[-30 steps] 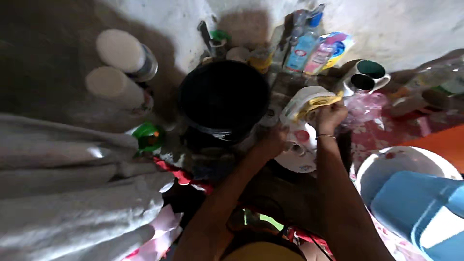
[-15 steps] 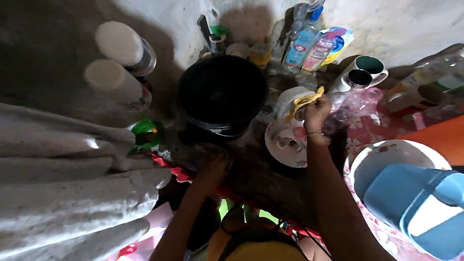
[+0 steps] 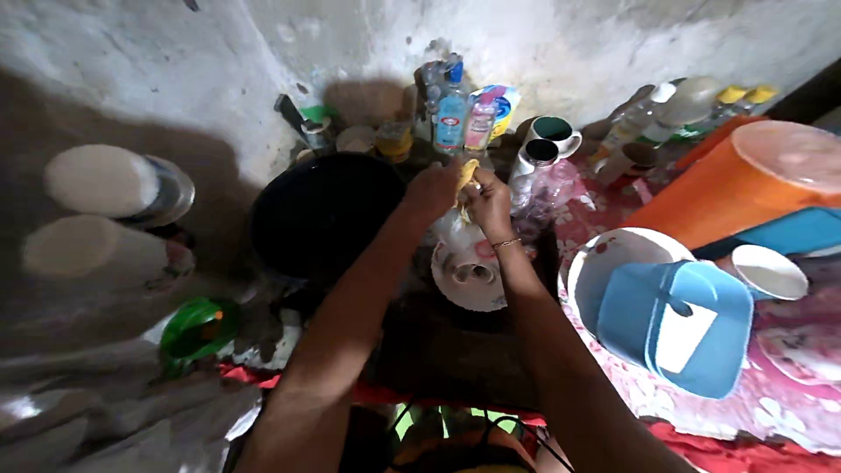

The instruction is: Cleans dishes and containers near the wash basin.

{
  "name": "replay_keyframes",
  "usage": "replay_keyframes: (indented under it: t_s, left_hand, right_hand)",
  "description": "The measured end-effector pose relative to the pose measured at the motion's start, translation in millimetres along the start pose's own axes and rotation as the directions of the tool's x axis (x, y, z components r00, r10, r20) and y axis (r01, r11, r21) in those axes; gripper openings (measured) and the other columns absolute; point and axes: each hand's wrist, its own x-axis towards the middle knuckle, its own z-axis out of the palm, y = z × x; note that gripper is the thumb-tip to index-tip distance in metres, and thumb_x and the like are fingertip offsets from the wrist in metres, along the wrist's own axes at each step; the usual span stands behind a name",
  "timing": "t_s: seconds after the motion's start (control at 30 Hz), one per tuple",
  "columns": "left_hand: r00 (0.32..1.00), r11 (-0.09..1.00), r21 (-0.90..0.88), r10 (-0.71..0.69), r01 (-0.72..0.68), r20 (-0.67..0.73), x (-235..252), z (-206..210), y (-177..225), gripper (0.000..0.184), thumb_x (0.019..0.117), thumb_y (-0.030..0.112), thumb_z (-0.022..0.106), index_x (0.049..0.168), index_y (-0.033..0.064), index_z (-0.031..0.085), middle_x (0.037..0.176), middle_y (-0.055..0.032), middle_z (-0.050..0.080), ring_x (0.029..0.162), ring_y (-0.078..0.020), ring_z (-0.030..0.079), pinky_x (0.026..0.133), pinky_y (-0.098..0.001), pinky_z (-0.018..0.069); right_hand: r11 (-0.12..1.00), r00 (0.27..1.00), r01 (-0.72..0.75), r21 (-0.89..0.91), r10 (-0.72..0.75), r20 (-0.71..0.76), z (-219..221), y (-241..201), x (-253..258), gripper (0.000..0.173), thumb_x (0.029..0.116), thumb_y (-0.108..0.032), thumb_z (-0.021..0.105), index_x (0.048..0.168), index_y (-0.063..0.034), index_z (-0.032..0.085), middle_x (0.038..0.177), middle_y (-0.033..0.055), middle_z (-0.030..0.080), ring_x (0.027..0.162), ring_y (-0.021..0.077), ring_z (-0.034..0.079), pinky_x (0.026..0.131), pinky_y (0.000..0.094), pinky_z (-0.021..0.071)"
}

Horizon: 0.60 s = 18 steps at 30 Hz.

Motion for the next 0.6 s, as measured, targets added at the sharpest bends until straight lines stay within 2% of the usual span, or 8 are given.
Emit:
replay_keyframes:
  t_s: [0.13,0.23,0.3,0.37,0.43,0.47,0.53,0.6]
  left_hand:
    - [1.000,0.998,-0.054,-0.020,0.018,-0.022,16,9,-7,0.058,0.1061,0.008,0.047,0.161,0.0085,0.027,0.133,-0.0329,0.058,0.123,-0.0495,0.059,0.103,-0.0636,0.0464]
    - [0.968,0.993,-0.090,0.052,-0.076,-0.245,5,21,7,0.058,0.1067,0.018,0.053,0.159,0.0034,0.032,0.143,-0.0310,0.052,0.131,-0.0471,0.053,0.109,-0.0595,0.0435]
    - [0.867,0.958,-0.144,0.154,-0.249,-0.474,-24,34,14,0.048,0.1037,0.018,0.058,0.146,-0.0034,0.049,0.141,-0.0287,0.056,0.131,-0.0418,0.055,0.110,-0.0539,0.0440]
    - [0.795,0.870,-0.314,0.135,-0.380,-0.591,-63,58,14,0.027,0.0982,0.009,0.062,0.119,-0.0078,0.066,0.115,-0.0221,0.069,0.105,-0.0289,0.068,0.092,-0.0432,0.0555]
    - [0.945,0.627,-0.744,-0.041,-0.230,-0.326,-97,84,26,0.018,0.0995,0.002,0.051,0.105,-0.0064,0.066,0.091,-0.0037,0.068,0.081,-0.0049,0.065,0.076,-0.0223,0.0550]
    - [0.995,0.409,-0.912,-0.094,0.017,-0.024,-108,92,35,0.026,0.1066,0.005,0.038,0.108,-0.0053,0.062,0.087,-0.0005,0.066,0.075,-0.0033,0.063,0.071,-0.0195,0.0541]
    - [0.867,0.016,-0.867,-0.052,0.498,0.496,-108,112,53,0.047,0.1139,0.028,0.020,0.124,0.0005,0.057,0.095,-0.0068,0.068,0.078,-0.0142,0.066,0.068,-0.0301,0.0544]
    - [0.767,-0.153,-0.753,0.172,0.640,0.618,-104,145,63,0.045,0.1136,0.035,0.020,0.131,0.0079,0.051,0.103,-0.0076,0.067,0.090,-0.0184,0.067,0.076,-0.0371,0.0565]
  right_hand:
    - [0.969,0.969,-0.233,-0.084,0.239,0.067,-8,32,-15,0.023,0.0974,-0.006,0.065,0.116,0.0067,0.071,0.106,0.0245,0.073,0.098,0.0358,0.072,0.094,0.0542,0.0546]
    - [0.951,0.954,-0.297,-0.087,0.299,0.017,-3,35,-13,0.023,0.0964,-0.002,0.062,0.116,0.0072,0.070,0.105,0.0250,0.073,0.098,0.0361,0.071,0.092,0.0550,0.0546]
    - [0.933,0.939,-0.340,-0.121,0.343,0.003,-5,30,0,0.029,0.0961,0.002,0.058,0.122,0.0074,0.068,0.110,0.0268,0.072,0.102,0.0384,0.070,0.094,0.0555,0.0537]
    - [0.927,0.938,-0.339,-0.158,0.347,0.022,-8,28,21,0.029,0.0962,0.002,0.057,0.123,0.0057,0.068,0.114,0.0257,0.071,0.107,0.0385,0.069,0.097,0.0555,0.0533]
    - [0.939,0.944,-0.290,-0.185,0.312,0.107,-13,21,46,0.031,0.0961,0.003,0.057,0.126,0.0055,0.067,0.119,0.0260,0.070,0.112,0.0392,0.067,0.101,0.0555,0.0512]
    - [0.949,0.947,-0.246,-0.199,0.279,0.158,-14,18,58,0.031,0.0958,0.003,0.057,0.125,0.0050,0.067,0.120,0.0255,0.070,0.114,0.0389,0.067,0.102,0.0553,0.0506]
    - [0.968,0.944,-0.121,-0.221,0.181,0.276,-12,7,82,0.031,0.0951,0.005,0.056,0.124,0.0053,0.068,0.121,0.0249,0.070,0.116,0.0378,0.066,0.104,0.0539,0.0493]
    - [0.975,0.921,-0.035,-0.219,0.117,0.372,-6,-7,105,0.035,0.0946,0.004,0.057,0.128,0.0038,0.067,0.126,0.0239,0.068,0.121,0.0361,0.064,0.107,0.0519,0.0474]
